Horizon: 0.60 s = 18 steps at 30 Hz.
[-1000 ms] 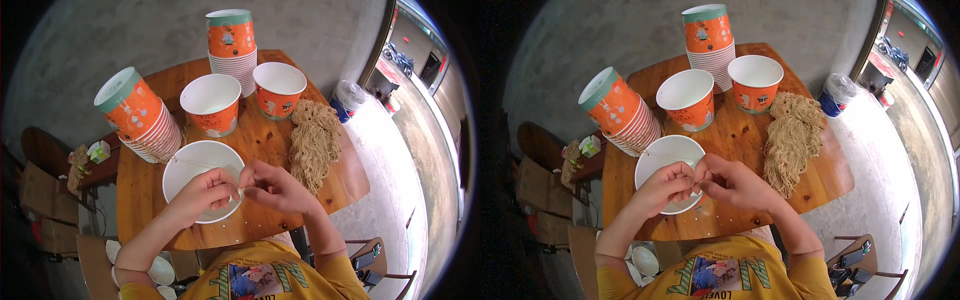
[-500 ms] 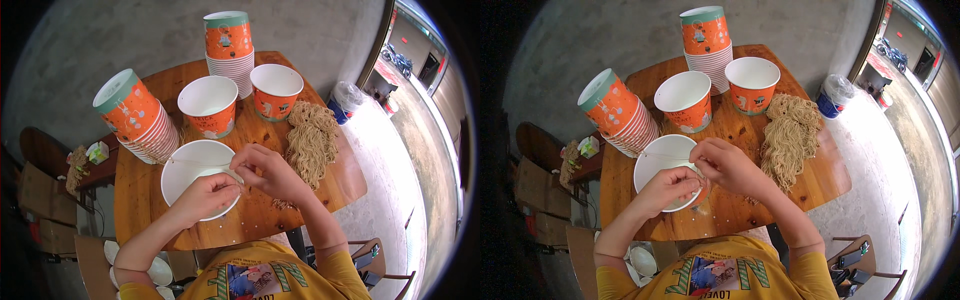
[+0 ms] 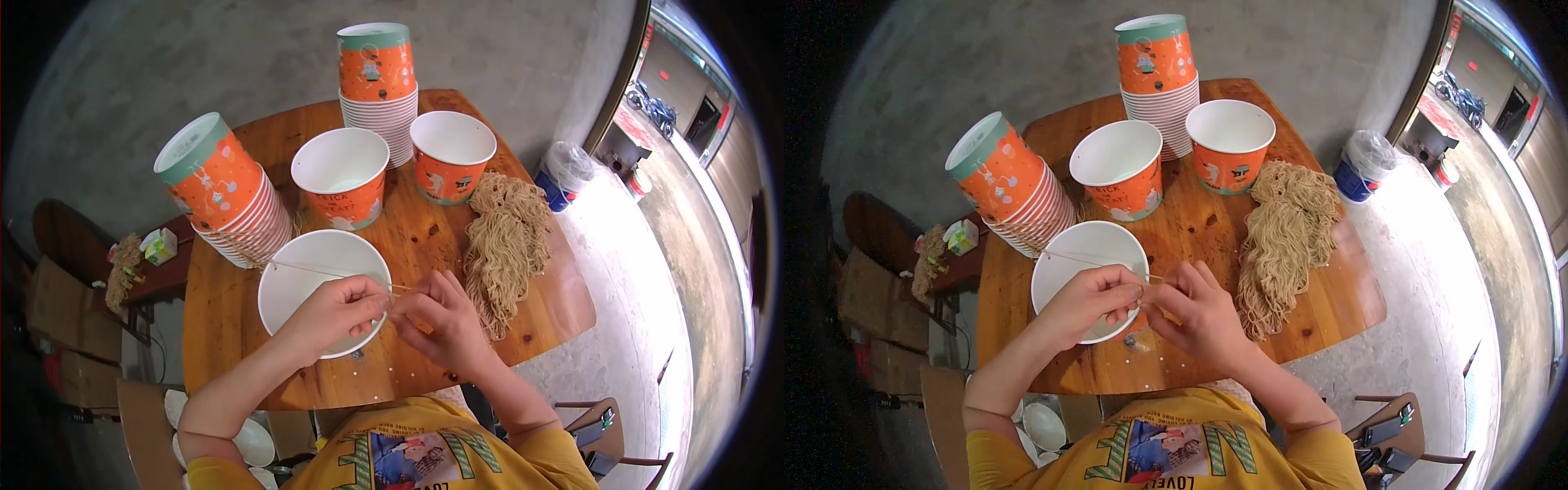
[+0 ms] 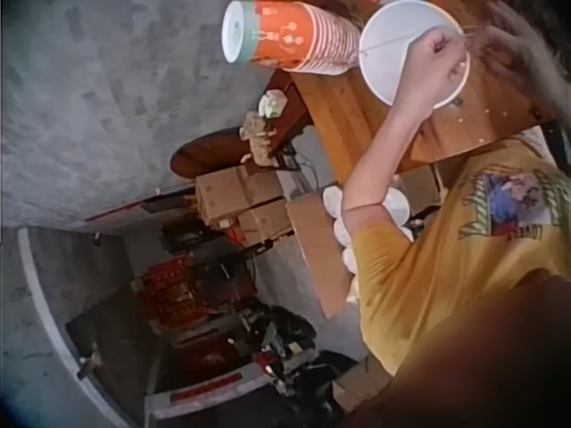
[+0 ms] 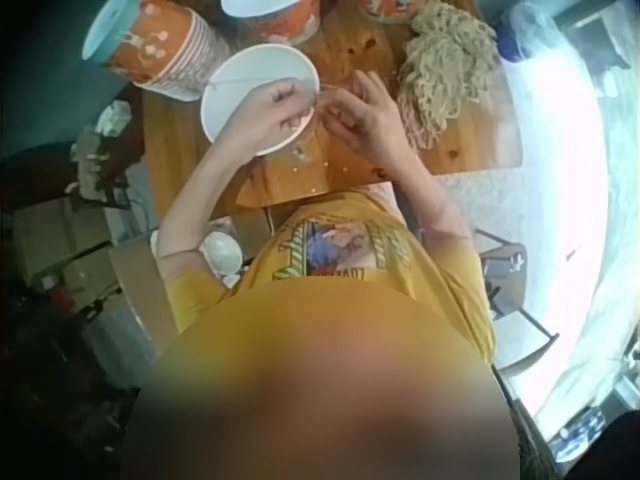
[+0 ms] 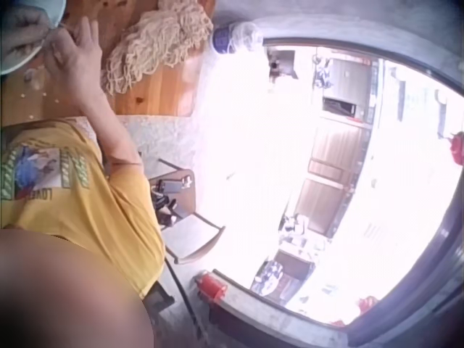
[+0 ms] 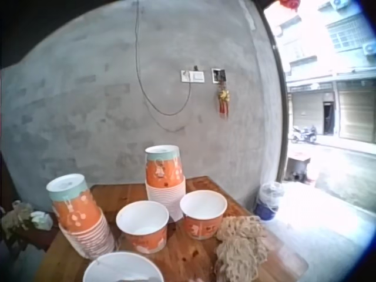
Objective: Tying thin fiber strings to the pre-punched holes on the rims of paper bowls.
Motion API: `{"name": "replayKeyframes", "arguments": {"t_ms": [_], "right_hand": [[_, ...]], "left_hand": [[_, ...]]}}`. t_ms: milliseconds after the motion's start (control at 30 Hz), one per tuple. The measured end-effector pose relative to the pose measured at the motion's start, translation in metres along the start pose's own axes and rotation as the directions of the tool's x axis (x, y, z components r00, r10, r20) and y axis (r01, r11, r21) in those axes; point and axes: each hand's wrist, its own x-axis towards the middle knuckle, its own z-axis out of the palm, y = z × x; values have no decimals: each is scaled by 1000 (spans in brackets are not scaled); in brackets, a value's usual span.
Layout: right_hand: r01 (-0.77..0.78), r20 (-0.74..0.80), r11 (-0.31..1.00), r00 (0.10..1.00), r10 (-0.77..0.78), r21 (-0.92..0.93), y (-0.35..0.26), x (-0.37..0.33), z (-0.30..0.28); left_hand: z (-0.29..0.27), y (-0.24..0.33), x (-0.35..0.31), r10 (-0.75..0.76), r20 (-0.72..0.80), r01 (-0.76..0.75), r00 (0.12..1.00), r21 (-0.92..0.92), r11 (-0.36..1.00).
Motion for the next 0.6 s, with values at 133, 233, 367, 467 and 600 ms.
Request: {"name": "replayKeyframes", "arguments": {"t_ms": [133, 233, 367, 467, 600], "right_hand": [[78, -41, 997, 996, -77, 25, -4, 0, 11], [67, -36, 997, 997, -66, 25, -6, -1, 11], [45, -11, 999, 999, -45, 27, -7, -1, 7], [36, -10, 997, 999, -35, 63, -2, -1, 7], [-125, -26, 970, 991, 133, 210, 5, -7, 12]], "left_hand": [[-4, -1, 4, -63, 88, 76, 994, -147, 986], [-4, 2, 3, -92, 112, 118, 989, -250, 961], [-6, 0, 0, -75, 98, 103, 992, -331, 938], [-10, -3, -2, -61, 93, 88, 994, -326, 941], [-6, -3, -4, 11, 49, -4, 999, -125, 992]]}}
